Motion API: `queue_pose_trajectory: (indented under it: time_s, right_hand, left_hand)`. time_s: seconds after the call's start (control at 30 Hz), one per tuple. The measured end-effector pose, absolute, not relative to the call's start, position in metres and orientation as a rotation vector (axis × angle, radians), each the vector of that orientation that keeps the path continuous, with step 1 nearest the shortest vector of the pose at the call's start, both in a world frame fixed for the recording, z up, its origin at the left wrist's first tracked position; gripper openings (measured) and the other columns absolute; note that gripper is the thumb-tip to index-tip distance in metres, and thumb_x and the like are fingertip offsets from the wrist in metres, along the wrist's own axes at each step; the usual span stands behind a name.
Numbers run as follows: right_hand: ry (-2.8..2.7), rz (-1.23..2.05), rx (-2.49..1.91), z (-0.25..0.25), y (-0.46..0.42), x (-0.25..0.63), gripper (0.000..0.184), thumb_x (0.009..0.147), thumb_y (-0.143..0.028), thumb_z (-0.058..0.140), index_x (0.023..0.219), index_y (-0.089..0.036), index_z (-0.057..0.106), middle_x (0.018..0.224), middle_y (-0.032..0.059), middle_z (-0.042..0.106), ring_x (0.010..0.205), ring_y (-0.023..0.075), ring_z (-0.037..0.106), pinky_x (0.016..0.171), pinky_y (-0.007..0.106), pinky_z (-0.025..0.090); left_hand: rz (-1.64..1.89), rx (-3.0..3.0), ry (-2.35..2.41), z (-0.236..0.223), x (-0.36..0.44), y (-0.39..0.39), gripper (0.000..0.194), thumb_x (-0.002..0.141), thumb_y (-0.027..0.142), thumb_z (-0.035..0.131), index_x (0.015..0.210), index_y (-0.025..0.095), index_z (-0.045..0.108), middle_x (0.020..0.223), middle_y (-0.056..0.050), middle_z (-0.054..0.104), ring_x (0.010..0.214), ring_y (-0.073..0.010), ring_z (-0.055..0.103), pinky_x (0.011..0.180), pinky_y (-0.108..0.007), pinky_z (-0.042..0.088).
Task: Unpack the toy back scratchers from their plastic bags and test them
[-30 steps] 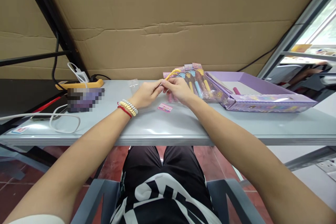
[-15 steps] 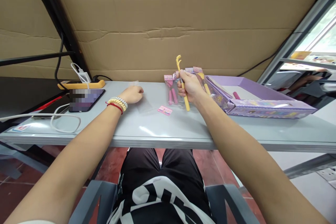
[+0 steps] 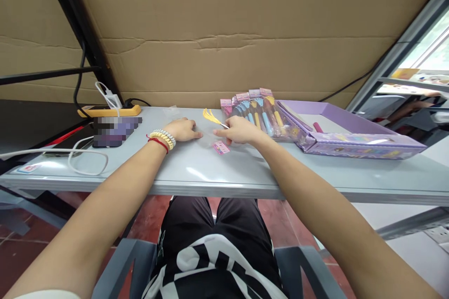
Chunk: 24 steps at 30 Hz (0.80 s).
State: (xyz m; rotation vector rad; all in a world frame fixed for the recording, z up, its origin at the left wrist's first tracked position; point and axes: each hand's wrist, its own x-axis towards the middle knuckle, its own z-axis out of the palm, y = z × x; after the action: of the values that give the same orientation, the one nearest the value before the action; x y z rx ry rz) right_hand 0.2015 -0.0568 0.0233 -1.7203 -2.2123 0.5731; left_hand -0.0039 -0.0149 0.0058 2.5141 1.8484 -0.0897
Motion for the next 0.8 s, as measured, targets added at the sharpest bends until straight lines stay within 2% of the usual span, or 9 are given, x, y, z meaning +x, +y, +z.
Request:
queue_pose_trajectory:
  time_s: [0.1, 0.2, 0.37, 0.47, 0.6, 0.67, 0.8]
  right_hand:
    - [-2.258, 0.554, -1.714, 0.02, -0.056, 0.198, 0.024, 0.071, -0.039, 0.061, 0.066, -0.02, 0.047, 0.06, 0.0019, 0.065, 0.053, 0.0119, 0.053, 0.049, 0.024, 0.035]
    - [-2.285, 0.464, -1.682, 0.017, -0.053, 0.196, 0.018, 0.064, -0.025, 0.063, 0.062, -0.02, 0.046, 0.058, -0.0003, 0.059, 0.054, 0.0115, 0.049, 0.049, 0.025, 0.031]
    - [-2.152, 0.38, -1.488, 0.016, -0.05, 0.201, 0.018, 0.061, -0.013, 0.056, 0.06, -0.02, 0.039, 0.054, -0.0037, 0.048, 0.052, 0.0103, 0.045, 0.051, 0.024, 0.03]
    - [-2.043, 0.461, -1.34, 0.017, -0.051, 0.203, 0.019, 0.062, -0.01, 0.052, 0.062, -0.02, 0.035, 0.058, -0.0036, 0.051, 0.049, 0.0093, 0.048, 0.051, 0.023, 0.031]
    - [-1.946, 0.455, -1.241, 0.019, -0.054, 0.203, 0.023, 0.064, -0.01, 0.051, 0.06, -0.02, 0.031, 0.06, -0.0029, 0.05, 0.049, 0.0085, 0.048, 0.051, 0.022, 0.031]
    - [-1.932, 0.438, -1.203, 0.02, -0.055, 0.202, 0.025, 0.066, -0.012, 0.053, 0.059, -0.02, 0.03, 0.059, -0.0029, 0.048, 0.051, 0.0083, 0.047, 0.051, 0.022, 0.03]
    - [-1.918, 0.48, -1.164, 0.02, -0.056, 0.2, 0.028, 0.068, -0.016, 0.054, 0.058, -0.02, 0.028, 0.06, -0.0026, 0.048, 0.05, 0.0074, 0.045, 0.049, 0.021, 0.029]
  left_hand:
    - [-0.089, 2.516, 1.862, 0.005, -0.003, -0.015, 0.074, 0.079, 0.067, 0.039, 0.129, 0.015, 0.054, 0.128, -0.019, 0.054, 0.117, -0.0333, 0.053, 0.095, -0.04, 0.041]
    - [-0.045, 2.482, 1.876, 0.005, -0.003, -0.016, 0.079, 0.077, 0.071, 0.038, 0.13, 0.014, 0.052, 0.128, -0.02, 0.053, 0.118, -0.0348, 0.052, 0.096, -0.042, 0.041]
    - [0.453, 2.53, 1.645, 0.009, 0.001, -0.024, 0.072, 0.082, 0.064, 0.037, 0.132, 0.013, 0.05, 0.137, -0.015, 0.049, 0.128, -0.0288, 0.044, 0.106, -0.038, 0.033]
    - [0.604, 2.613, 1.35, 0.01, 0.004, -0.028, 0.08, 0.076, 0.066, 0.05, 0.139, 0.017, 0.042, 0.145, -0.012, 0.044, 0.133, -0.0264, 0.039, 0.11, -0.036, 0.029]
    - [0.581, 2.731, 1.328, 0.006, 0.006, -0.028, 0.096, 0.063, 0.057, 0.069, 0.143, 0.018, 0.032, 0.145, -0.014, 0.042, 0.133, -0.0305, 0.038, 0.111, -0.043, 0.024]
    - [0.635, 2.79, 1.379, 0.004, 0.005, -0.025, 0.088, 0.064, 0.048, 0.07, 0.139, 0.018, 0.036, 0.138, -0.013, 0.048, 0.128, -0.0298, 0.042, 0.11, -0.044, 0.024]
    - [0.712, 2.882, 1.404, 0.003, 0.004, -0.023, 0.054, 0.07, 0.034, 0.064, 0.119, 0.018, 0.05, 0.117, -0.009, 0.061, 0.113, -0.0256, 0.053, 0.103, -0.041, 0.028]
